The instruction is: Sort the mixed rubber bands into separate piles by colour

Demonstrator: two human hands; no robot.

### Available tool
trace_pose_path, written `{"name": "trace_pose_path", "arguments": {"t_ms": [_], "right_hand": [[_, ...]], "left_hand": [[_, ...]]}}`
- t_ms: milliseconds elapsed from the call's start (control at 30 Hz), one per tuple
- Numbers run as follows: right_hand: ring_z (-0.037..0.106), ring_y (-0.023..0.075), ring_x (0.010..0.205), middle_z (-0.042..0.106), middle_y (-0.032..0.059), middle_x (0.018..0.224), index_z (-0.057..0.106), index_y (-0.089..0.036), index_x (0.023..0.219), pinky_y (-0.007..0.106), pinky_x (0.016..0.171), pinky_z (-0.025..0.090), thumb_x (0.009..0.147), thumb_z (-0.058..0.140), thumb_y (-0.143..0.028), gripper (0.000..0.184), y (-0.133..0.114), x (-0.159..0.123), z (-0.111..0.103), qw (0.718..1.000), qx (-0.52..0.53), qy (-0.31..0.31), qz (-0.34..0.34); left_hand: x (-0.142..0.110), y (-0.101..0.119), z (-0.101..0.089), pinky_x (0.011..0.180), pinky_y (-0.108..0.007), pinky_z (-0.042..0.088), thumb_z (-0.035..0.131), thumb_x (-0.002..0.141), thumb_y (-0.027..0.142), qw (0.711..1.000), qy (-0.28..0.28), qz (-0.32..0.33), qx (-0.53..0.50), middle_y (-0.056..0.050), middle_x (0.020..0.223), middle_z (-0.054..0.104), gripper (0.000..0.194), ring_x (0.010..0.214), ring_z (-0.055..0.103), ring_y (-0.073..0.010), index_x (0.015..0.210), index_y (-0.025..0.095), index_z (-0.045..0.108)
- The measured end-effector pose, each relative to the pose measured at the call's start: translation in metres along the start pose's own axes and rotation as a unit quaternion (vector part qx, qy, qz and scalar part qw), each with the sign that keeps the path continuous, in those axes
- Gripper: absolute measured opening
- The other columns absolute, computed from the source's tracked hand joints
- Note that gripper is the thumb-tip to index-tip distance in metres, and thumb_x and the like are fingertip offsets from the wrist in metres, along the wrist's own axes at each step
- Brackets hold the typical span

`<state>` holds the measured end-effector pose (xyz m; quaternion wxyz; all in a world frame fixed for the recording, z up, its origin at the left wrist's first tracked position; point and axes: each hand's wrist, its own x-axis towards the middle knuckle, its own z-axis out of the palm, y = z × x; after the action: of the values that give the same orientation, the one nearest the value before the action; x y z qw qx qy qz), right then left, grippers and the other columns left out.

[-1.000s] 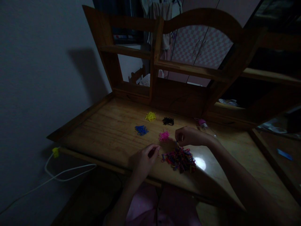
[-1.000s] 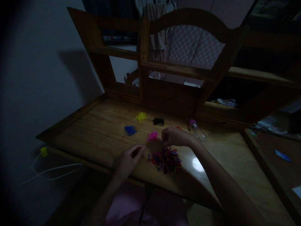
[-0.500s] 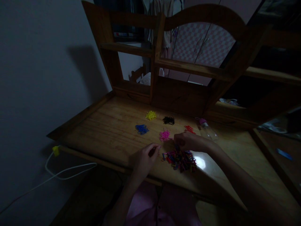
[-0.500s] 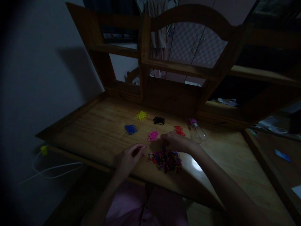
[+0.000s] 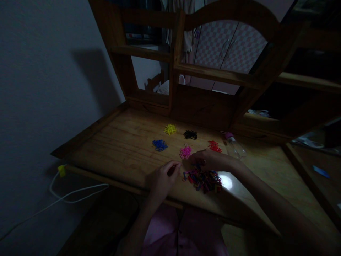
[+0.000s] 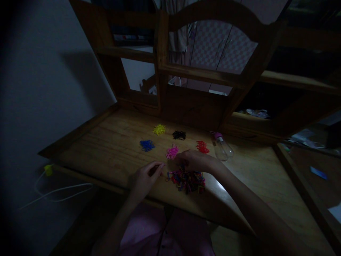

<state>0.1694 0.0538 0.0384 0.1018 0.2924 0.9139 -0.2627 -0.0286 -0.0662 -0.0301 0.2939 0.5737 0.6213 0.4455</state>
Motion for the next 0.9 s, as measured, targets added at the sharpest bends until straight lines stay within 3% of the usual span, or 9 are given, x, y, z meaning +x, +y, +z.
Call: {"name": "trace_pose_path", "arguments": {"t_ms": [100,300,567,900], "right_hand": [[0.054,0.0125,0.068,0.065,0.0021,0.083,0.064,-0.017,0.091,0.022,0.059,0.036,0.068,0.058,-0.010,0.024,0.002,0.002,0.000,1.000,-0.005,0.003,-0.027],[0.054,0.0119,0.066,0.065,0.0018,0.079,0.063,-0.016,0.082,0.021,0.058,0.036,0.067,0.061,-0.012,0.015,0.007,0.005,0.002,1.000,-0.021,0.008,-0.016],[0.055,0.0120,0.067,0.065,0.0039,0.078,0.063,-0.016,0.078,0.021,0.057,0.037,0.071,0.061,-0.012,0.008,0.007,-0.004,-0.007,0.999,-0.021,0.014,0.026],[0.057,0.0109,0.061,0.066,0.0006,0.070,0.067,-0.016,0.079,0.020,0.054,0.037,0.075,0.063,-0.019,0.006,0.012,-0.011,-0.016,1.000,0.023,0.010,0.017]], "left_hand": [[0.000,0.000,0.000,0.070,-0.023,0.049,0.049,0.090,0.036,1.000,-0.003,-0.002,0.004,-0.002,0.085,0.073,0.024,0.077,0.067,-0.0170,0.090,0.022,0.068],[0.000,0.002,-0.002,0.070,-0.023,0.048,0.050,0.091,0.037,1.000,-0.007,-0.006,0.019,0.000,0.084,0.073,0.023,0.076,0.067,-0.0166,0.091,0.023,0.068],[0.000,0.000,-0.001,0.068,-0.022,0.047,0.051,0.090,0.035,1.000,-0.007,-0.006,0.002,0.001,0.082,0.072,0.020,0.075,0.067,-0.0154,0.090,0.023,0.068],[0.000,-0.002,0.000,0.068,-0.022,0.047,0.052,0.090,0.034,1.000,-0.005,-0.001,-0.009,0.001,0.081,0.072,0.019,0.074,0.066,-0.0146,0.090,0.023,0.068]]}}
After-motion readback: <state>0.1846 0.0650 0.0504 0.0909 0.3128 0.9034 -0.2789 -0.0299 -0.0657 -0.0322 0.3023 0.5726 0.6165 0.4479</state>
